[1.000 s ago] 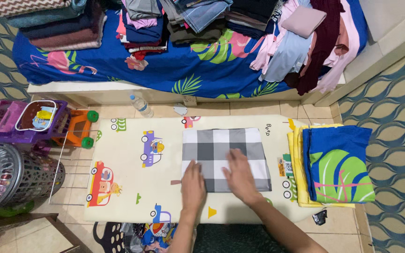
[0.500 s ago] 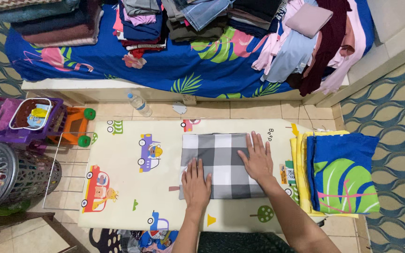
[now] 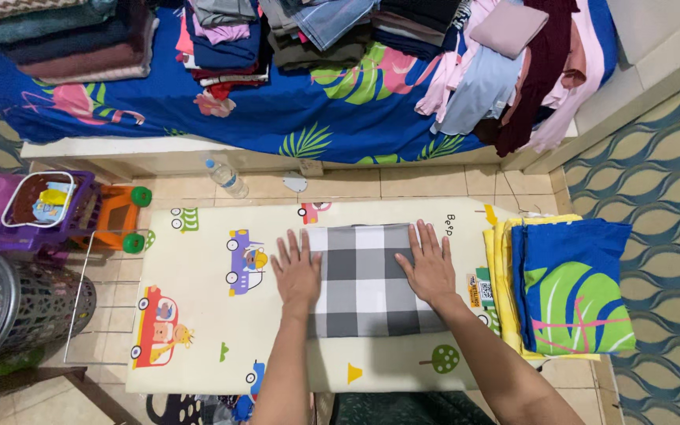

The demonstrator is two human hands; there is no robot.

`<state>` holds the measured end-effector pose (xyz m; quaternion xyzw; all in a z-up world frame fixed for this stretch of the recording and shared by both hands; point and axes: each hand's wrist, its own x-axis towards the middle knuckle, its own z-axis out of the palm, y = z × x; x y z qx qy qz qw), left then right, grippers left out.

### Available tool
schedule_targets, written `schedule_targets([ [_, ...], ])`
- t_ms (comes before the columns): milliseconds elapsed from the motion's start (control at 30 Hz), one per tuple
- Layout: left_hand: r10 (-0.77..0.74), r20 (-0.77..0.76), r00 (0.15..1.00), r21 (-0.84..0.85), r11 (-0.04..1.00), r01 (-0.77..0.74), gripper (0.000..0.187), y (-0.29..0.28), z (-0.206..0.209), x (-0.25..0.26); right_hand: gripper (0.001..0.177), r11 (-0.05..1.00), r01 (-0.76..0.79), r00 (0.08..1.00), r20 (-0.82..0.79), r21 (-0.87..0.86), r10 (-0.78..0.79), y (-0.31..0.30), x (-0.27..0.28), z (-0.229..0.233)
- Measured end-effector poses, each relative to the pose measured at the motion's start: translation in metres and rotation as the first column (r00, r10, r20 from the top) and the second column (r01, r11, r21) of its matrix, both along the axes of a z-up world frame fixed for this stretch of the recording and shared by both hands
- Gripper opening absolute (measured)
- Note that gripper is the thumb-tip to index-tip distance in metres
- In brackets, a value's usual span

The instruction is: The person folds multiple towels and a pair of children's pajama pants on a changing table, then stacks them on a nearby bed. The person handles a blue towel, a brown patterned towel, a gray checkered towel, a pink towel, and blue pajama pants.

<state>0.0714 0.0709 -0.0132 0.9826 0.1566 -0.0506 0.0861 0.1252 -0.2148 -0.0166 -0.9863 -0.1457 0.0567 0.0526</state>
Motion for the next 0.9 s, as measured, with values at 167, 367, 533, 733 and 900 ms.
schedule_targets([
  [167, 0.188, 0.095, 0.978, -0.144, 0.974, -0.173, 0.055, -0.005, 0.024, -0.055, 0.078, 0.996, 0.045, 0.999, 0.023, -0.082, -0.043, 0.017, -0.017, 0.005],
  [367, 0.265, 0.133, 0.955, -0.152, 0.958, -0.245, 0.039, -0.034, 0.045, -0.124, 0.082, 0.991, -0.008, 0.998, 0.056, 0.134, 0.001, 0.017, -0.081, 0.004],
  [533, 0.398, 0.23, 0.888, -0.369, 0.88, -0.299, 0.039, -0.039, 0.037, -0.15, 0.081, 0.968, 0.035, 0.999, -0.005, 0.249, -0.035, -0.017, -0.107, 0.022],
  [733, 0.507, -0.184, 0.842, -0.621, 0.604, -0.499, 0.038, -0.022, 0.0, -0.143, 0.072, 0.941, 0.163, 0.977, -0.184, 0.298, -0.111, 0.001, -0.112, 0.052],
  [900, 0.501, -0.061, 0.864, -0.957, 0.216, -0.193, 0.016, -0.025, -0.015, -0.134, 0.065, 0.508, 0.167, 0.965, -0.245, 0.845, 0.09, 0.06, -0.118, 0.043],
])
